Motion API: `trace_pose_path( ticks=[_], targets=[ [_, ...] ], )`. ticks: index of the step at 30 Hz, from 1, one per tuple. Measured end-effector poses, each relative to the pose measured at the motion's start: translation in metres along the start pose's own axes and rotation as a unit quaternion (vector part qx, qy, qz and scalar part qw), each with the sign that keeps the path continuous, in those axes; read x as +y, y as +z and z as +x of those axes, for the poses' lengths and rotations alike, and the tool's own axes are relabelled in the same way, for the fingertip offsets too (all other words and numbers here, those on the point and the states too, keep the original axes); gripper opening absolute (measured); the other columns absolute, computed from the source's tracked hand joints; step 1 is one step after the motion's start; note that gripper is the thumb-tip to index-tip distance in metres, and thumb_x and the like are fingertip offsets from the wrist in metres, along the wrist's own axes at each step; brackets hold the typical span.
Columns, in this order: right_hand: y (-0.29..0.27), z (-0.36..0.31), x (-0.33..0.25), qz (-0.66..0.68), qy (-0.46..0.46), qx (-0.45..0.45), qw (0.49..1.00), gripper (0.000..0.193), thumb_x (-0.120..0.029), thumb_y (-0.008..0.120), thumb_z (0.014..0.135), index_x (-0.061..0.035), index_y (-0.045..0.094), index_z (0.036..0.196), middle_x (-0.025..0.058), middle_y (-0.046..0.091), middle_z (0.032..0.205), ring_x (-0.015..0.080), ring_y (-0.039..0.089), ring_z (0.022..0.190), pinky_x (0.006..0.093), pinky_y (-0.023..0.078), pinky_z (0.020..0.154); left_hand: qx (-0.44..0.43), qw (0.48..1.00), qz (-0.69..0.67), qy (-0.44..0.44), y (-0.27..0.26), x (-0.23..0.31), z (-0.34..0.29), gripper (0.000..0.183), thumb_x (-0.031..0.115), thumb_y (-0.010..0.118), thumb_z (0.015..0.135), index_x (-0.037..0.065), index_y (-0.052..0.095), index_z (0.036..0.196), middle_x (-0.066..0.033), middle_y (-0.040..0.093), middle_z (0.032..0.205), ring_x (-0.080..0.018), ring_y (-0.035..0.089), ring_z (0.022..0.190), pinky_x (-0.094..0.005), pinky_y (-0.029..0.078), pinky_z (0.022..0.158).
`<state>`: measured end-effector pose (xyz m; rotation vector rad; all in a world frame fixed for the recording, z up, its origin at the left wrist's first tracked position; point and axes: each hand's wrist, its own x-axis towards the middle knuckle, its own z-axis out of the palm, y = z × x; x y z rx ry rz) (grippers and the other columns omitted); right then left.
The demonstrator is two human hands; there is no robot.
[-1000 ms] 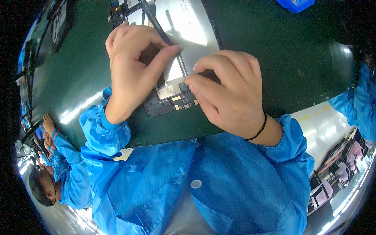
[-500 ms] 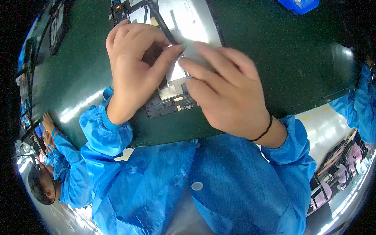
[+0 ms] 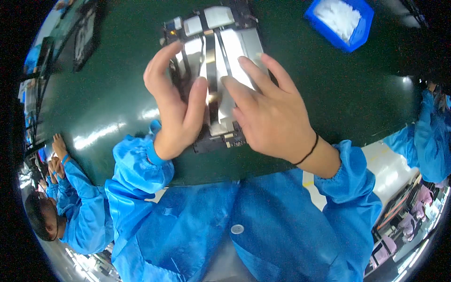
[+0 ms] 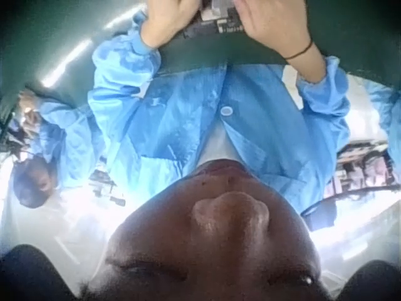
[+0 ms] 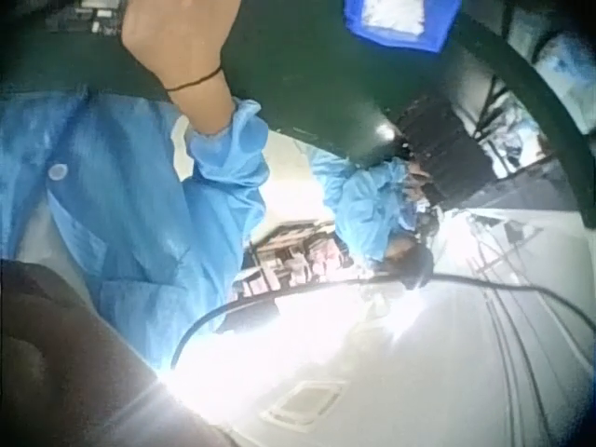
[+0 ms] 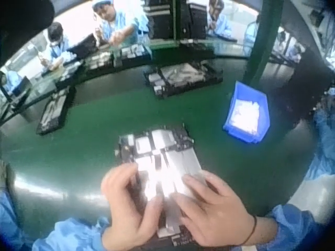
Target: The person repeatedly takes tablet housings from a conveyor belt, attaches flexible ribbon cables inside them by hand, and places the housings back onto the conveyor belt.
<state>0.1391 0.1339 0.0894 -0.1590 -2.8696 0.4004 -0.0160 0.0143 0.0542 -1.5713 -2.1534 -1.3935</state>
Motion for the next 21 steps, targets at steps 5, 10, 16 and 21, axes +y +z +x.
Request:
trace_pose_path(
  ticks=[5, 10, 16, 21],
  targets=[
    [0.02, -0.018, 0.042, 0.076, 0.168, 0.064, 0.981, 0.06, -0.016, 0.057, 0.089, 0.0011, 0.034, 0.141, 0.0221, 0.038, 0.143, 0.0374, 0.034, 0.135, 0.0456, 0.018, 0.114, -0.027, 0.96, -0.213, -0.18, 0.003, -0.009, -0.042, 0.069, 0.014, 0.056, 0.088, -0.004, 0.017, 0.143, -0.0277, 0.012, 0.151, -0.0394, 0.016, 0.141, -0.0441, 0.012, 0.115],
    [0.03, -0.007, 0.027, 0.37, 0.239, 0.101, 0.892, 0.06, -0.013, 0.052, 0.091, 0.0026, 0.029, 0.144, 0.0207, 0.037, 0.145, 0.0308, 0.035, 0.136, 0.0399, 0.023, 0.113, -0.004, 0.949, -0.269, -0.168, 0.002, 0.005, -0.035, 0.064, 0.01, 0.048, 0.091, -0.005, 0.015, 0.144, -0.027, 0.008, 0.153, -0.0378, 0.013, 0.143, -0.0437, 0.011, 0.115],
    [0.03, 0.092, 0.058, 0.607, 0.221, 0.114, 0.755, 0.056, -0.005, 0.051, 0.088, 0.0049, 0.035, 0.141, 0.02, 0.042, 0.14, 0.0254, 0.041, 0.131, 0.0351, 0.031, 0.109, 0.181, 0.962, -0.203, 0.0, -0.004, -0.027, -0.02, 0.061, 0.028, 0.041, 0.094, -0.006, 0.026, 0.142, -0.0235, 0.023, 0.15, -0.034, 0.023, 0.141, -0.0431, 0.013, 0.116],
    [0.063, 0.243, 0.079, 0.601, 0.263, 0.163, 0.737, 0.056, -0.005, 0.056, 0.088, 0.0048, 0.037, 0.14, 0.0188, 0.05, 0.134, 0.0238, 0.051, 0.121, 0.0326, 0.041, 0.101, 0.121, 0.964, -0.199, 0.127, 0.0, -0.026, -0.033, 0.067, 0.016, 0.06, 0.076, -0.001, 0.035, 0.135, -0.0277, 0.032, 0.142, -0.0426, 0.033, 0.131, -0.0484, 0.025, 0.11]
  ],
)
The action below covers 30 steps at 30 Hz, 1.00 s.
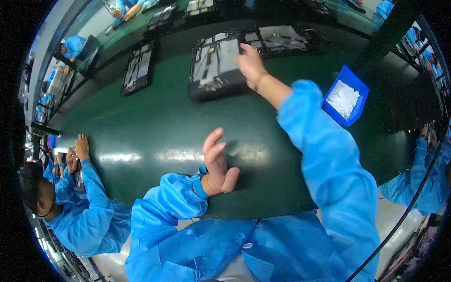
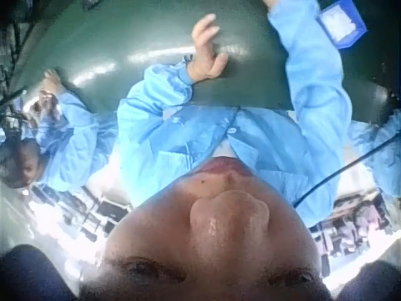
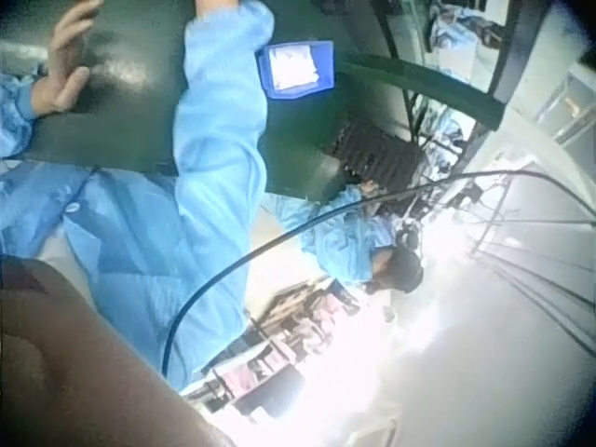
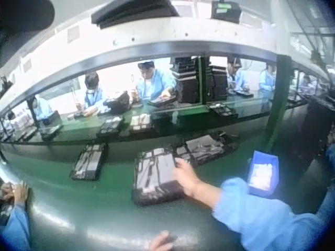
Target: The person repeatedly takes tablet housings from a conveyor belt, attaches flexible ribbon cables inside them by hand, and places the housings back onto the conveyor belt.
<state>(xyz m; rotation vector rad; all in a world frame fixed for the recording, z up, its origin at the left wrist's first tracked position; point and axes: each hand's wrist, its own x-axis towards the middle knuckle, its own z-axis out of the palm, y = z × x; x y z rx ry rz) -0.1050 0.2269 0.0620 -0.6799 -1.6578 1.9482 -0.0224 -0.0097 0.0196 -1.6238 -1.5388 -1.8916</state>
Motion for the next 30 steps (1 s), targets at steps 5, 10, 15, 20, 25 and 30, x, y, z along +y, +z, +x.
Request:
trace_pose_path(
  ticks=[5, 10, 15, 20, 25, 30],
  targets=[
    [0.035, 0.098, 0.02, -0.268, -0.084, 0.035, 0.959, 0.048, -0.017, 0.057, 0.085, 0.0013, 0.051, 0.128, 0.0249, 0.059, 0.121, 0.0373, 0.055, 0.116, 0.0386, 0.044, 0.097, -0.049, 0.996, 0.003, -0.078, 0.006, -0.003, 0.005, 0.062, 0.009, 0.055, 0.08, -0.004, 0.032, 0.136, -0.027, 0.029, 0.142, -0.0372, 0.031, 0.133, -0.0453, 0.02, 0.113],
    [-0.033, 0.166, -0.027, -0.551, -0.182, -0.066, 0.812, 0.037, -0.025, 0.053, 0.084, -0.0108, 0.065, 0.116, 0.0144, 0.063, 0.118, 0.0351, 0.059, 0.109, 0.0436, 0.047, 0.094, -0.07, 0.986, 0.026, -0.149, 0.012, -0.001, 0.013, 0.055, 0.006, 0.061, 0.082, 0.0, 0.039, 0.133, -0.0241, 0.037, 0.14, -0.0404, 0.037, 0.128, -0.0468, 0.028, 0.108],
    [-0.189, 0.215, -0.035, -0.727, -0.056, -0.076, 0.681, 0.043, -0.03, 0.061, 0.083, -0.009, 0.061, 0.121, 0.0115, 0.063, 0.121, 0.0309, 0.056, 0.115, 0.0398, 0.045, 0.096, -0.103, 0.981, -0.002, -0.166, 0.028, -0.006, 0.024, 0.053, 0.004, 0.06, 0.083, 0.0, 0.041, 0.132, -0.0231, 0.04, 0.138, -0.0393, 0.039, 0.127, -0.0462, 0.03, 0.107],
    [-0.197, 0.211, -0.055, -0.645, 0.162, -0.283, 0.692, 0.069, -0.033, 0.075, 0.071, -0.0004, 0.054, 0.128, 0.0135, 0.061, 0.123, 0.0264, 0.057, 0.112, 0.0369, 0.042, 0.097, -0.107, 0.975, 0.021, -0.194, 0.036, -0.014, 0.025, 0.053, -0.001, 0.058, 0.082, -0.001, 0.039, 0.131, -0.0229, 0.038, 0.137, -0.0362, 0.038, 0.128, -0.0433, 0.029, 0.108],
    [-0.209, 0.194, -0.052, -0.57, 0.146, -0.249, 0.769, 0.069, -0.03, 0.078, 0.07, 0.0021, 0.055, 0.126, 0.0128, 0.061, 0.118, 0.0244, 0.057, 0.107, 0.0357, 0.042, 0.094, -0.11, 0.971, 0.025, -0.209, 0.048, -0.019, 0.03, 0.053, -0.001, 0.057, 0.083, -0.002, 0.037, 0.132, -0.0224, 0.04, 0.135, -0.0347, 0.04, 0.127, -0.0411, 0.029, 0.109],
    [-0.193, 0.195, -0.069, -0.556, 0.135, -0.274, 0.773, 0.068, -0.032, 0.079, 0.072, 0.0017, 0.056, 0.126, 0.0135, 0.06, 0.121, 0.0226, 0.054, 0.112, 0.0341, 0.041, 0.096, -0.106, 0.966, 0.026, -0.234, 0.055, -0.031, 0.029, 0.048, -0.001, 0.058, 0.083, -0.001, 0.043, 0.129, -0.0194, 0.043, 0.133, -0.0317, 0.043, 0.125, -0.0387, 0.03, 0.108]
  ],
)
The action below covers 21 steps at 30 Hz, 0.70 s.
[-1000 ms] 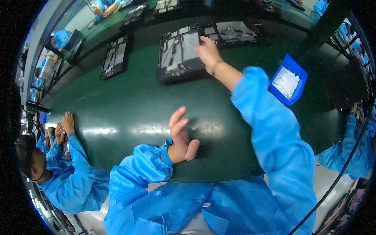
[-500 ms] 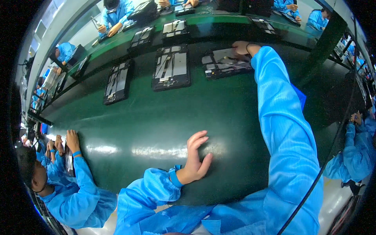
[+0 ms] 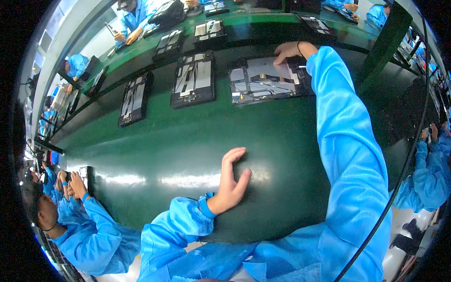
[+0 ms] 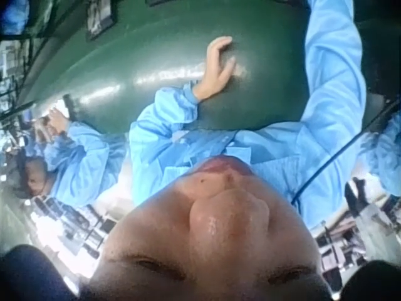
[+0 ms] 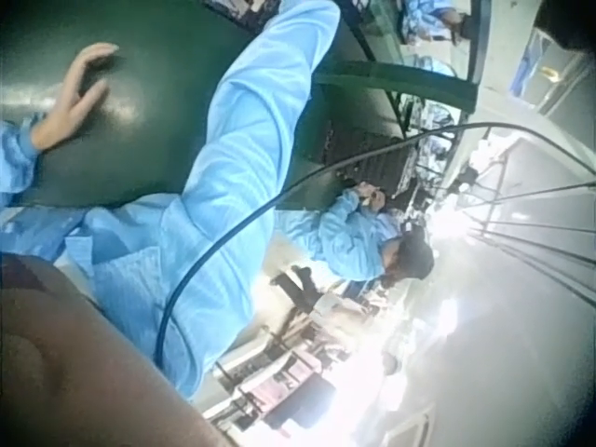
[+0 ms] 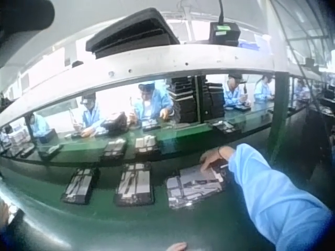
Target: The person repeatedly takes tablet housings from a conveyor belt, attaches flexible ribbon cables inside them by hand, and places the housings back onto the conveyor belt.
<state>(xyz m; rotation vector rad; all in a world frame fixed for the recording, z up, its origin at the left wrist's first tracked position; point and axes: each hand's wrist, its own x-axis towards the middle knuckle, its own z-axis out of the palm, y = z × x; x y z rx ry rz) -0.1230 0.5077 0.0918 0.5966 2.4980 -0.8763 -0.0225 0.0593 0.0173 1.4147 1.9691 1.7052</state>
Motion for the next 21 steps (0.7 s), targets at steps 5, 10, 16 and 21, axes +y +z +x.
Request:
trace_pose_path(
  ticks=[5, 10, 16, 21],
  targets=[
    [-0.014, -0.024, 0.009, -0.044, -0.108, 0.056, 0.992, 0.062, -0.035, 0.078, 0.073, 0.0004, 0.058, 0.12, 0.0098, 0.062, 0.111, 0.0207, 0.055, 0.104, 0.0324, 0.041, 0.092, 0.059, 0.991, -0.052, -0.109, 0.005, -0.025, 0.015, 0.041, 0.0, 0.056, 0.087, 0.001, 0.047, 0.126, -0.01, 0.055, 0.122, -0.0196, 0.05, 0.116, -0.0325, 0.037, 0.1],
    [-0.014, -0.081, -0.007, 0.026, -0.231, 0.155, 0.96, 0.057, -0.036, 0.074, 0.079, 0.0007, 0.057, 0.119, 0.0092, 0.061, 0.107, 0.0185, 0.054, 0.102, 0.0307, 0.041, 0.091, 0.038, 0.993, -0.041, -0.107, 0.015, -0.022, 0.016, 0.043, 0.002, 0.058, 0.087, 0.0, 0.046, 0.128, -0.0129, 0.053, 0.125, -0.0238, 0.05, 0.117, -0.0342, 0.039, 0.1],
    [0.052, -0.155, -0.027, 0.322, -0.19, 0.145, 0.916, 0.054, -0.03, 0.066, 0.089, -0.0003, 0.05, 0.131, 0.0067, 0.062, 0.11, 0.0131, 0.056, 0.103, 0.0271, 0.044, 0.091, 0.043, 0.983, -0.143, -0.111, 0.028, 0.002, 0.028, 0.064, 0.014, 0.044, 0.1, 0.002, 0.009, 0.151, -0.0199, 0.018, 0.155, -0.0313, 0.028, 0.139, -0.0398, 0.026, 0.112],
    [0.165, -0.214, -0.037, 0.445, -0.169, 0.141, 0.868, 0.058, -0.021, 0.059, 0.093, 0.0031, 0.035, 0.141, 0.0142, 0.052, 0.131, 0.0193, 0.051, 0.117, 0.0298, 0.041, 0.1, 0.085, 0.964, -0.216, -0.132, 0.041, 0.019, 0.007, 0.063, 0.017, 0.037, 0.102, 0.0, 0.002, 0.151, -0.0174, 0.011, 0.157, -0.027, 0.018, 0.143, -0.0361, 0.016, 0.115]
  ],
)
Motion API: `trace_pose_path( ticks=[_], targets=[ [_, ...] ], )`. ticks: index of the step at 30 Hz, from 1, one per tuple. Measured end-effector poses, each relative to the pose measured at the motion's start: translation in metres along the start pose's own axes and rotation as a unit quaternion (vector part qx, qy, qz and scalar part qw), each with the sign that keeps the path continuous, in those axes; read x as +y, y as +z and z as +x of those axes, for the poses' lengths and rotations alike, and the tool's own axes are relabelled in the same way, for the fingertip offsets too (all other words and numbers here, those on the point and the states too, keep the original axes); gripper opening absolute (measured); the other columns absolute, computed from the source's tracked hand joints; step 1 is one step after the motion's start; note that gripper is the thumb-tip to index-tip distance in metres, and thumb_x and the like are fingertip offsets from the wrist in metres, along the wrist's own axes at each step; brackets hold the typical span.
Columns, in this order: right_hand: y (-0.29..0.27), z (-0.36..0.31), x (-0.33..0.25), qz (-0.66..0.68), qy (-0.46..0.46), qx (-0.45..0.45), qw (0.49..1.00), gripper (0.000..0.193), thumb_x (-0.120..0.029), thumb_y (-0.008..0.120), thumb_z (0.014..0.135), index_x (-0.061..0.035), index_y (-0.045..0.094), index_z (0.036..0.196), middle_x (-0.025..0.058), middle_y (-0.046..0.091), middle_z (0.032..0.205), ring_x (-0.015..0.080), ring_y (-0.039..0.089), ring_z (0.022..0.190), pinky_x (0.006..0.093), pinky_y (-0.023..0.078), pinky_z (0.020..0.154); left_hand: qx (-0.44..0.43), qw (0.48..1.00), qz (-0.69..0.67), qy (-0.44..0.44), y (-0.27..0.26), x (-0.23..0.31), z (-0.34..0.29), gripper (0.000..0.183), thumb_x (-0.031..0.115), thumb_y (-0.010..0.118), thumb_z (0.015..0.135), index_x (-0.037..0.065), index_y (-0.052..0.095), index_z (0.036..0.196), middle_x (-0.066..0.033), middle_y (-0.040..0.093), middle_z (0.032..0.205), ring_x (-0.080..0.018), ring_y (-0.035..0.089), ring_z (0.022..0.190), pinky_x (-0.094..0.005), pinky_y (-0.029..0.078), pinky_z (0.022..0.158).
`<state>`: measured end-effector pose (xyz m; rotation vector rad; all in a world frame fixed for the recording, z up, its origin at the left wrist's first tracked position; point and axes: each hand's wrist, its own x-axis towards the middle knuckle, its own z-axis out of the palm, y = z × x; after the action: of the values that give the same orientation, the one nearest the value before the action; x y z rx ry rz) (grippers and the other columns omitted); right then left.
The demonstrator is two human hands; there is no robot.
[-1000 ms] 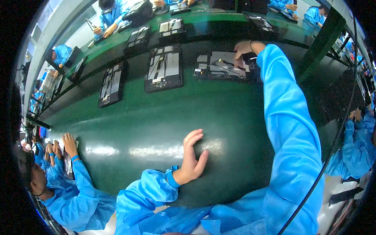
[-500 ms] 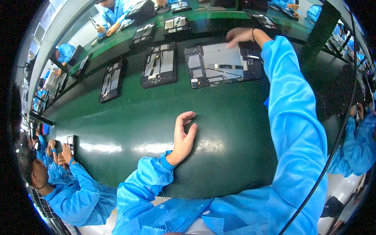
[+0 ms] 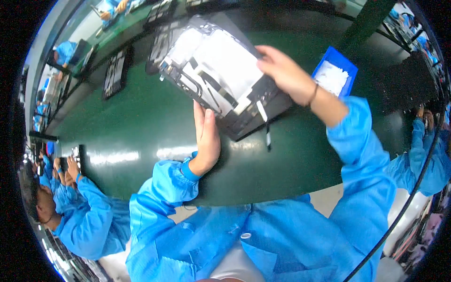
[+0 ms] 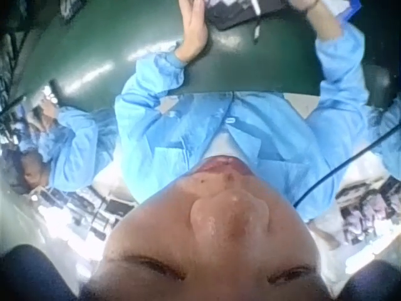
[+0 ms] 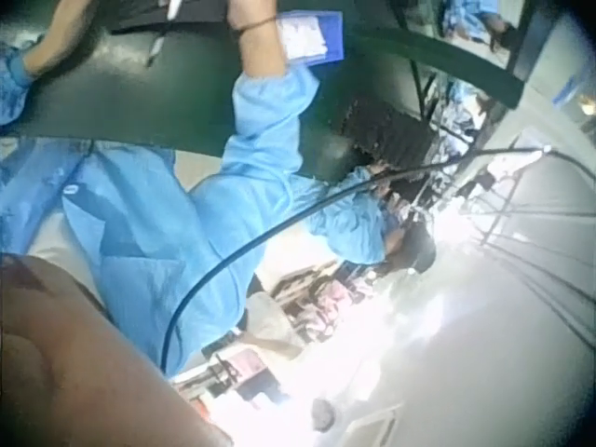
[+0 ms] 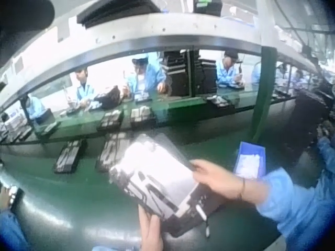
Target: The person repeatedly takes tablet housings from a conveyor belt, attaches flexible ribbon cables inside them by hand, and places the housings back onto the conveyor belt.
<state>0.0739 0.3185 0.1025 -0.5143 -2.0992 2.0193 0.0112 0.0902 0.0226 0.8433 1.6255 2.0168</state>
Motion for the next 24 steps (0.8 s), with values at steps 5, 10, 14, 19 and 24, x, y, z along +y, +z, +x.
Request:
trace_pose_path(
  ticks=[5, 10, 14, 19, 24],
  targets=[
    [0.017, -0.09, 0.051, -0.153, -0.05, -0.006, 0.987, 0.075, -0.017, 0.053, 0.094, 0.01, 0.007, 0.147, 0.0275, 0.014, 0.155, 0.0303, 0.015, 0.145, 0.033, 0.014, 0.116, 0.018, 0.998, 0.0, -0.064, 0.017, 0.015, -0.035, 0.067, 0.012, 0.038, 0.101, -0.005, -0.005, 0.149, -0.0181, 0.007, 0.157, -0.0264, 0.011, 0.144, -0.0326, 0.01, 0.115],
    [0.017, -0.143, 0.083, -0.328, 0.018, 0.026, 0.944, 0.074, -0.02, 0.054, 0.094, 0.0051, 0.012, 0.149, 0.0298, 0.02, 0.152, 0.0353, 0.021, 0.142, 0.0402, 0.015, 0.116, -0.056, 0.986, 0.039, -0.154, 0.016, 0.035, -0.061, 0.072, 0.012, 0.045, 0.098, -0.006, -0.002, 0.149, -0.0213, 0.014, 0.154, -0.0285, 0.017, 0.142, -0.0343, 0.015, 0.114],
    [0.016, -0.154, 0.083, -0.365, 0.014, 0.031, 0.93, 0.073, -0.021, 0.055, 0.093, 0.003, 0.015, 0.149, 0.0298, 0.022, 0.15, 0.0371, 0.023, 0.141, 0.043, 0.015, 0.115, -0.07, 0.971, 0.158, -0.167, 0.0, 0.026, -0.057, 0.072, 0.016, 0.048, 0.097, -0.007, 0.004, 0.149, -0.0243, 0.024, 0.149, -0.0334, 0.025, 0.138, -0.0382, 0.018, 0.114],
    [0.015, -0.112, 0.083, 0.061, -0.005, 0.137, 0.989, 0.066, -0.018, 0.049, 0.097, 0.0066, 0.015, 0.148, 0.0217, 0.019, 0.155, 0.0262, 0.02, 0.144, 0.0313, 0.017, 0.116, -0.028, 0.98, 0.147, -0.132, -0.009, 0.006, -0.002, 0.066, 0.023, 0.045, 0.099, -0.007, 0.012, 0.148, -0.0225, 0.027, 0.151, -0.0304, 0.025, 0.14, -0.0354, 0.018, 0.114],
    [0.026, -0.066, 0.078, 0.173, 0.008, 0.165, 0.971, 0.06, -0.022, 0.045, 0.099, 0.0034, 0.02, 0.148, 0.015, 0.027, 0.154, 0.0217, 0.027, 0.141, 0.0303, 0.021, 0.114, 0.044, 0.994, -0.035, -0.096, -0.005, -0.019, 0.077, 0.064, 0.036, 0.044, 0.101, -0.006, 0.024, 0.146, -0.017, 0.036, 0.148, -0.0236, 0.033, 0.137, -0.0316, 0.022, 0.114]
  ],
)
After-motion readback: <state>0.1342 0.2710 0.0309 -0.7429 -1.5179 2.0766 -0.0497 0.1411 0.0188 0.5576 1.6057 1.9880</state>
